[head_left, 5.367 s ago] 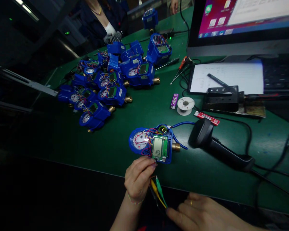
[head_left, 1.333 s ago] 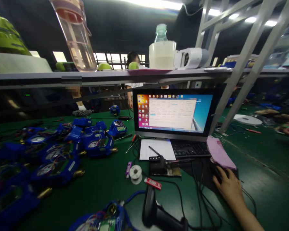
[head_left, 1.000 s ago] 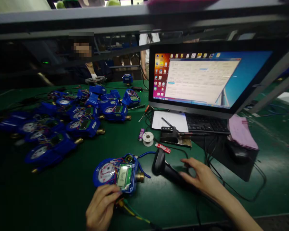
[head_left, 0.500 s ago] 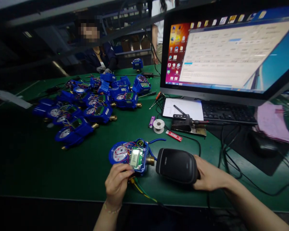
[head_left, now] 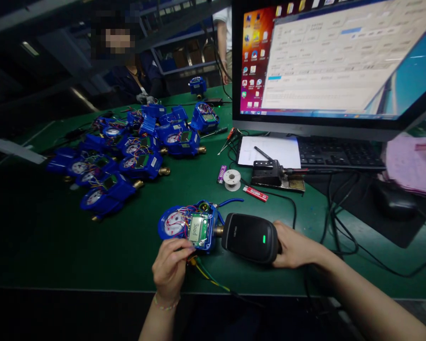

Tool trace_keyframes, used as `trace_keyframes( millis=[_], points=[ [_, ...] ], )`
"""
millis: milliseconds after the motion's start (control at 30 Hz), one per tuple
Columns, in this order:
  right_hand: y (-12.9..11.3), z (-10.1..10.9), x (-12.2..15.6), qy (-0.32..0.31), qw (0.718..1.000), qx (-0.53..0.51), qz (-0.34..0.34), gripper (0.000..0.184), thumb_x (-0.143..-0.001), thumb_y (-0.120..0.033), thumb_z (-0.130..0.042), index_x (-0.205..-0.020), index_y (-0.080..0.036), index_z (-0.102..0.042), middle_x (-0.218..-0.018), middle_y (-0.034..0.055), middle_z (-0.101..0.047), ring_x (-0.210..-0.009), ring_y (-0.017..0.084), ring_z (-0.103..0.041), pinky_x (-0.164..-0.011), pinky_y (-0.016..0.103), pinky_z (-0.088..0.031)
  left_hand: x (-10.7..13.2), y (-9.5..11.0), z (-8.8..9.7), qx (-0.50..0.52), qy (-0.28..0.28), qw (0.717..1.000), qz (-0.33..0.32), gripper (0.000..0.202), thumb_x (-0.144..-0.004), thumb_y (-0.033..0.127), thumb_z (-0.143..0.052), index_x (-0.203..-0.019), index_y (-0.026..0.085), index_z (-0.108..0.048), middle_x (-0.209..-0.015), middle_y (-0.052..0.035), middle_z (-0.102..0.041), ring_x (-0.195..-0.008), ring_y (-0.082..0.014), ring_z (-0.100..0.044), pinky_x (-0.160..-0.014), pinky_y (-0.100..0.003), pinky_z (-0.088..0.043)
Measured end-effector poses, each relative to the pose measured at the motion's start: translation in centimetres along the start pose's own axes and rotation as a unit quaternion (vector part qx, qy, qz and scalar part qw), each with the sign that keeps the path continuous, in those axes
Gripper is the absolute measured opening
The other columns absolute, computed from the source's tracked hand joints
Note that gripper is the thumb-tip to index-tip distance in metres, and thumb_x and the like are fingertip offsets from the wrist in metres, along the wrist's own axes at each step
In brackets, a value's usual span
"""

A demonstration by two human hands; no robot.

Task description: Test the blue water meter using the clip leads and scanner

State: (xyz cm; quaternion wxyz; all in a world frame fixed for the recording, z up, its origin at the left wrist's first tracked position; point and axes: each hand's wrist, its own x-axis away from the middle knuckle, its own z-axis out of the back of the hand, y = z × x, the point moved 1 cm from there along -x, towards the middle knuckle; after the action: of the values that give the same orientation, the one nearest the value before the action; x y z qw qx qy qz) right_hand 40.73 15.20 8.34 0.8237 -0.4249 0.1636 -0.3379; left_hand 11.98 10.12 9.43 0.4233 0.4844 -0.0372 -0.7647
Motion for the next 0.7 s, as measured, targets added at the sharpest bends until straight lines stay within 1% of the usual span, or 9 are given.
trace_keyframes(
  millis=[133, 233, 333, 433, 500, 567, 600, 667, 700],
  points=[
    [0.2, -0.3, -0.4, -0.004, 0.999, -0.044, 0.0, 0.019, -0.054, -0.019, -0.051, -0.059, -0.019, -0.032, -0.054, -0.0063, -0.03, -0.05, 0.006, -0.026, -0.048, 0.021, -0.025, -0.2, 0.0, -0.1, 0.002, 0.001, 1.0, 0.002, 0.026, -0.07, -0.011, -0.053, -0.079, 0.013, -0.059, -0.08, -0.004, -0.061, -0.078, -0.0139, -0.057, -0.066, -0.03, -0.046],
    [-0.3, 0.4, -0.2, -0.012, 0.997, -0.072, -0.015, 0.017, -0.053, -0.018, -0.051, -0.059, -0.018, -0.035, -0.051, -0.007, -0.032, -0.046, 0.006, -0.028, -0.045, 0.02, -0.025, -0.2, 0.0, -0.1, 0.006, 0.001, 1.0, -0.004, 0.025, -0.07, -0.011, -0.053, -0.078, 0.012, -0.059, -0.08, -0.0047, -0.061, -0.078, -0.0145, -0.057, -0.066, -0.031, -0.045],
    [-0.9, 1.7, 0.3, -0.013, 0.997, -0.014, -0.069, 0.011, -0.058, -0.017, -0.049, -0.069, -0.017, -0.046, -0.053, -0.0058, -0.04, -0.046, 0.007, -0.037, -0.046, 0.02, -0.026, 0.0, -0.1, 0.0, 0.007, 0.005, 1.0, -0.001, 0.025, -0.069, -0.011, -0.054, -0.078, 0.012, -0.059, -0.08, -0.0049, -0.061, -0.079, -0.0149, -0.057, -0.066, -0.031, -0.045],
    [-0.5, 2.2, 1.0, 0.022, 0.978, 0.113, -0.174, 0.029, -0.066, -0.021, -0.048, -0.095, -0.018, -0.053, -0.066, -0.0012, -0.055, -0.057, 0.014, -0.051, -0.054, 0.023, -0.035, 0.2, -0.2, -0.1, 0.007, 0.012, 1.0, 0.009, 0.025, -0.07, -0.01, -0.053, -0.078, 0.012, -0.06, -0.081, -0.0047, -0.061, -0.079, -0.0152, -0.057, -0.065, -0.031, -0.046],
    [0.3, 2.0, 1.4, 0.039, 0.962, 0.154, -0.222, 0.045, -0.069, -0.023, -0.049, -0.113, -0.018, -0.049, -0.087, 0.005, -0.062, -0.073, 0.02, -0.058, -0.065, 0.029, -0.041, 0.3, -0.3, -0.1, 0.005, 0.016, 1.0, 0.014, 0.025, -0.07, -0.009, -0.054, -0.078, 0.014, -0.06, -0.081, -0.0041, -0.061, -0.079, -0.0152, -0.058, -0.066, -0.03, -0.046],
    [1.0, 1.8, 2.0, 0.053, 0.962, 0.141, -0.229, 0.056, -0.07, -0.024, -0.051, -0.124, -0.015, -0.041, -0.11, 0.0107, -0.057, -0.091, 0.024, -0.057, -0.079, 0.034, -0.043, 0.3, -0.3, 0.0, 0.001, 0.016, 1.0, 0.016, 0.024, -0.071, -0.007, -0.054, -0.078, 0.015, -0.06, -0.081, -0.0035, -0.062, -0.079, -0.0149, -0.058, -0.066, -0.03, -0.047],
    [1.5, 1.9, 2.5, 0.062, 0.966, 0.123, -0.22, 0.058, -0.07, -0.025, -0.052, -0.126, -0.014, -0.04, -0.115, 0.0115, -0.054, -0.097, 0.024, -0.055, -0.084, 0.035, -0.042, 0.2, -0.2, 0.1, 0.0, 0.014, 1.0, 0.011, 0.023, -0.072, -0.005, -0.054, -0.078, 0.015, -0.06, -0.08, -0.0034, -0.062, -0.079, -0.0147, -0.058, -0.065, -0.029, -0.047],
    [2.6, 3.1, 4.1, 0.106, 0.97, 0.091, -0.197, 0.057, -0.073, -0.03, -0.053, -0.126, -0.015, -0.04, -0.111, 0.0098, -0.055, -0.098, 0.021, -0.054, -0.087, 0.033, -0.042, -0.1, 0.0, 0.1, -0.009, 0.01, 1.0, 0.007, 0.018, -0.075, 0.0, -0.054, -0.078, 0.017, -0.061, -0.079, -0.0033, -0.062, -0.078, -0.0145, -0.058, -0.063, -0.027, -0.048],
    [3.5, 4.1, 5.3, 0.151, 0.965, 0.088, -0.195, 0.052, -0.075, -0.034, -0.051, -0.123, -0.016, -0.043, -0.104, 0.0082, -0.056, -0.095, 0.02, -0.055, -0.085, 0.031, -0.043, -0.3, 0.2, 0.0, -0.012, 0.003, 1.0, 0.001, 0.015, -0.077, 0.005, -0.054, -0.079, 0.018, -0.061, -0.078, -0.0035, -0.062, -0.077, -0.0145, -0.059, -0.062, -0.027, -0.049]
  ],
)
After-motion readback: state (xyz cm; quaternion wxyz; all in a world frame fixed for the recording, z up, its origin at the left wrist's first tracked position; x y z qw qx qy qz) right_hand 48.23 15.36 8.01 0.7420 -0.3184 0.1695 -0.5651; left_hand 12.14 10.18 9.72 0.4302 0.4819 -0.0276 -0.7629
